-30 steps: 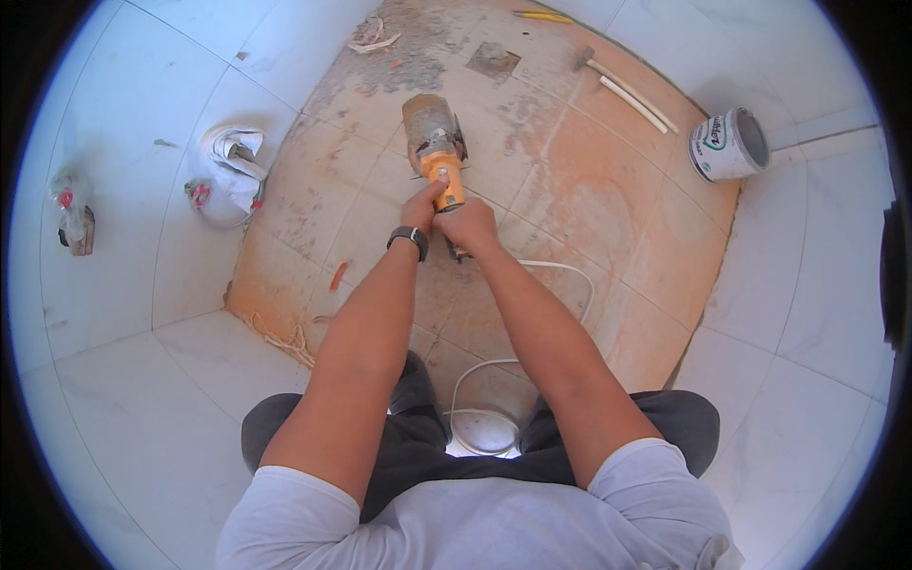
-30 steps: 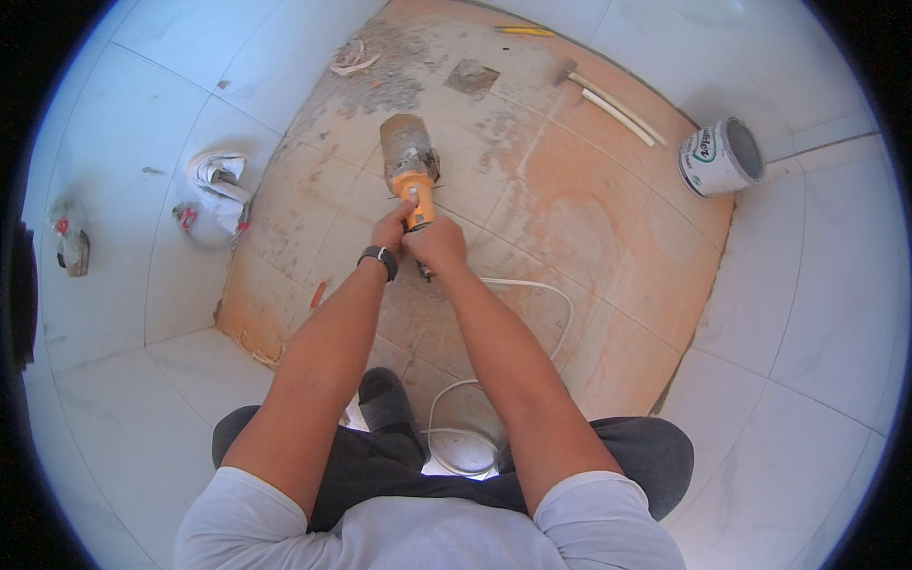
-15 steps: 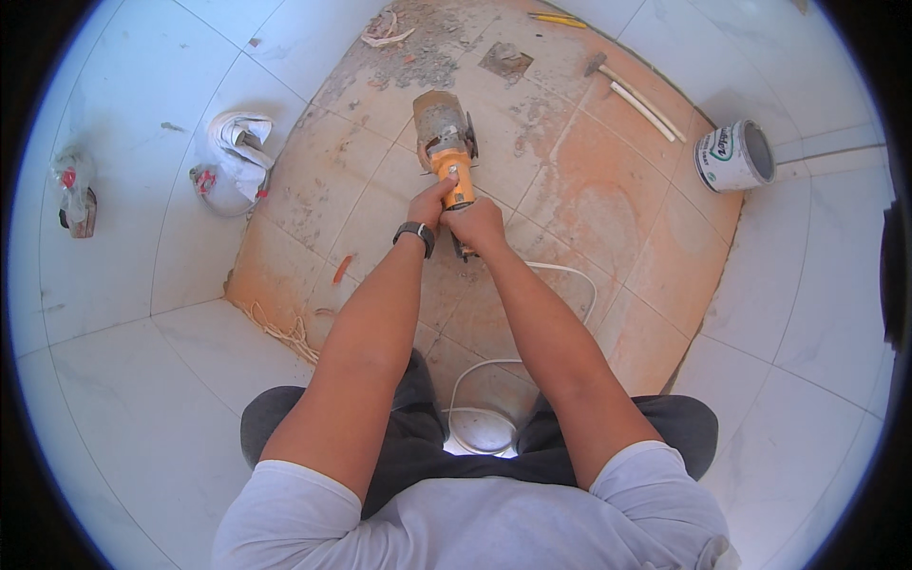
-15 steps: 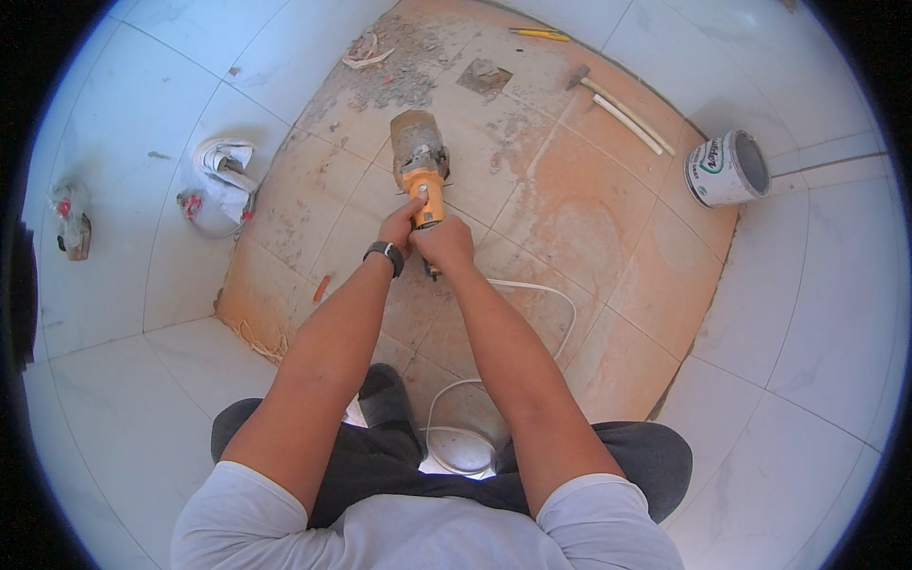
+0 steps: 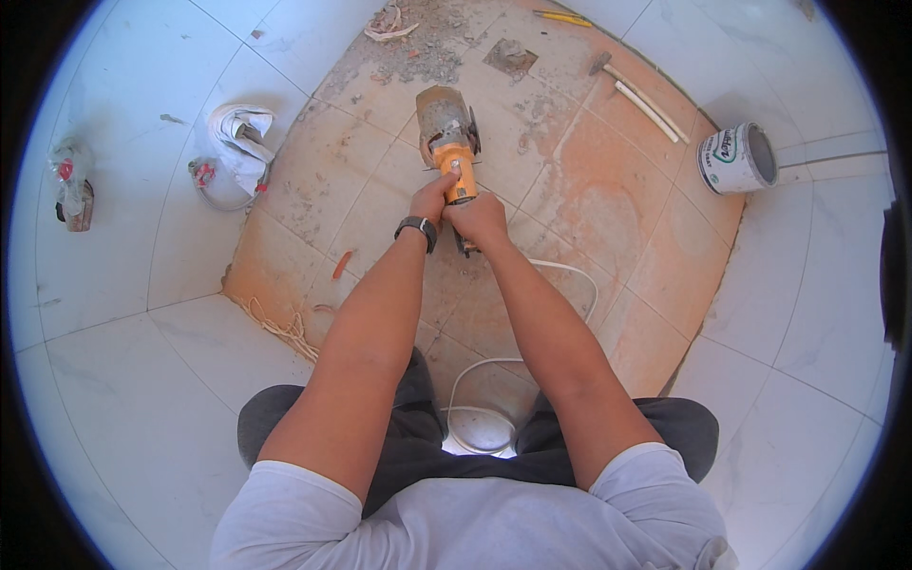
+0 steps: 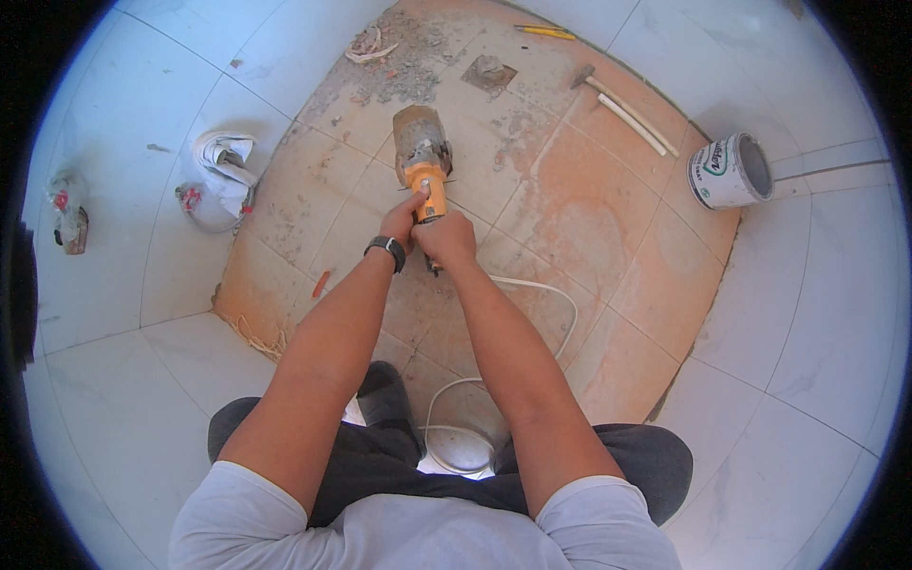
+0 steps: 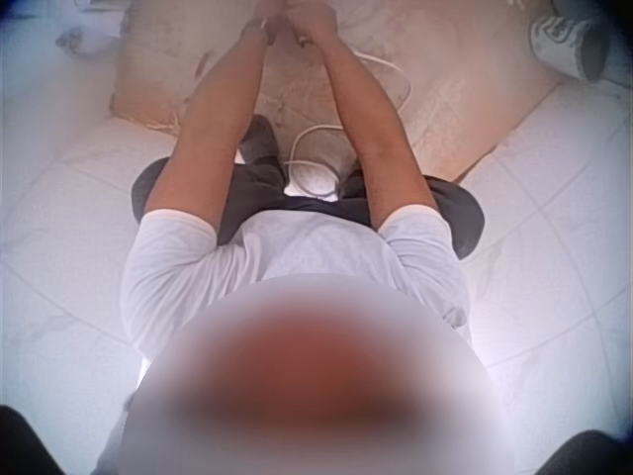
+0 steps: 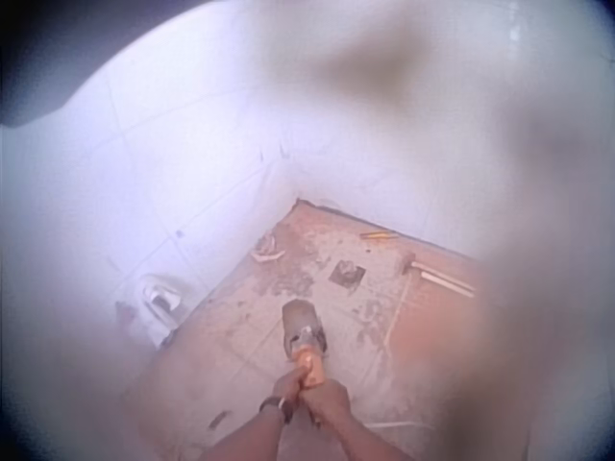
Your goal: The person uses an angle grinder to cut a terracotta pipe embedded in the tiled floor. After cutting, they use a hammer and chisel to break away the surrounding tile and remove debris from the opening.
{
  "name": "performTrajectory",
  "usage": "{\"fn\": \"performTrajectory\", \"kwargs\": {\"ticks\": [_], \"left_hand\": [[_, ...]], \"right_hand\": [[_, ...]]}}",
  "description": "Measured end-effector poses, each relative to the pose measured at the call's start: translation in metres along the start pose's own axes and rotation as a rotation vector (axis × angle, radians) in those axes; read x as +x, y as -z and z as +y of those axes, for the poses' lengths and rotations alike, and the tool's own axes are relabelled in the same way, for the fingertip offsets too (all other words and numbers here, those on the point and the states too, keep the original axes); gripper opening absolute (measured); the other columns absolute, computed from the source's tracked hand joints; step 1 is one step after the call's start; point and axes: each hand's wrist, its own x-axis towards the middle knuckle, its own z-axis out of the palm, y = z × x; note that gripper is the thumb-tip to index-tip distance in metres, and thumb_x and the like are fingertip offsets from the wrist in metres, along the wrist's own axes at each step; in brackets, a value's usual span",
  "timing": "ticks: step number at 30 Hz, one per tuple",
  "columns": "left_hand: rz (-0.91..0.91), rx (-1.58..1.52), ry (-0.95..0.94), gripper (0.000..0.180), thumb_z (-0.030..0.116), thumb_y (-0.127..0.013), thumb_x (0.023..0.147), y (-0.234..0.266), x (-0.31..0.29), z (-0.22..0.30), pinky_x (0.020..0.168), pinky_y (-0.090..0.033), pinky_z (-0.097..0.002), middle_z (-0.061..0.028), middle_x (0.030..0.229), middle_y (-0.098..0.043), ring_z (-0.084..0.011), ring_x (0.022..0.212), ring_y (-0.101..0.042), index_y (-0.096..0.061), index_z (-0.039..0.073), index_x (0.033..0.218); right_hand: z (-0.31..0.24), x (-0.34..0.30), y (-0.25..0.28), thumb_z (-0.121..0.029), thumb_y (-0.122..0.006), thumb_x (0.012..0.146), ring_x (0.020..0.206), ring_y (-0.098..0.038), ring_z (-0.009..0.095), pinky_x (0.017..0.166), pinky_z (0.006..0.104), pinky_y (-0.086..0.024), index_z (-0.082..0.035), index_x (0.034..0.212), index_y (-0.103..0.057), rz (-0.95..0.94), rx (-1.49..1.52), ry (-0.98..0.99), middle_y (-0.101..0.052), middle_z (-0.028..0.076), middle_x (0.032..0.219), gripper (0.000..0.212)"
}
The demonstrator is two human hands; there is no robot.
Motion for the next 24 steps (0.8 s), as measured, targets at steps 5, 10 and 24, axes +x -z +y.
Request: {"fn": "performTrajectory", "kwargs": {"ticks": [5,10,24], "left_hand": [[0.017,0.024,0.001,0.052,0.039,-0.075,0.095,-0.002,-0.003,0.002,0.088,-0.055,-0.0372,-0.012,0.111,-0.073,-0.0231,0.097,-0.072,-0.064,-0.001,0.126],[0.025,-0.027,-0.007,0.057,0.036,-0.08,0.09,-0.004,-0.008,0.004,0.087,-0.056,-0.0331,-0.014,0.114,-0.072,-0.0208,0.098,-0.07,-0.067,-0.009,0.123],[0.062,0.052,0.001,0.052,0.038,-0.076,0.094,-0.009,-0.019,0.01,0.086,-0.054,-0.0367,-0.0127,0.111,-0.073,-0.0228,0.096,-0.071,-0.066,-0.004,0.123]], "right_hand": [[0.0,0.0,0.001,-0.038,-0.083,0.065,0.096,-0.076,0.035,0.081,0.0422,-0.061,0.004,0.1,-0.075,-0.01,0.025,-0.009,-0.076,0.024,0.101,0.055],[0.001,0.003,-0.001,-0.038,-0.084,0.065,0.097,-0.076,0.035,0.082,0.0421,-0.061,0.004,0.101,-0.074,-0.005,0.006,-0.019,-0.076,0.023,0.103,0.056],[0.006,0.005,-0.004,-0.039,-0.084,0.065,0.098,-0.076,0.035,0.083,0.042,-0.061,0.004,0.103,-0.074,-0.023,-0.014,-0.015,-0.076,0.023,0.104,0.058]]}}
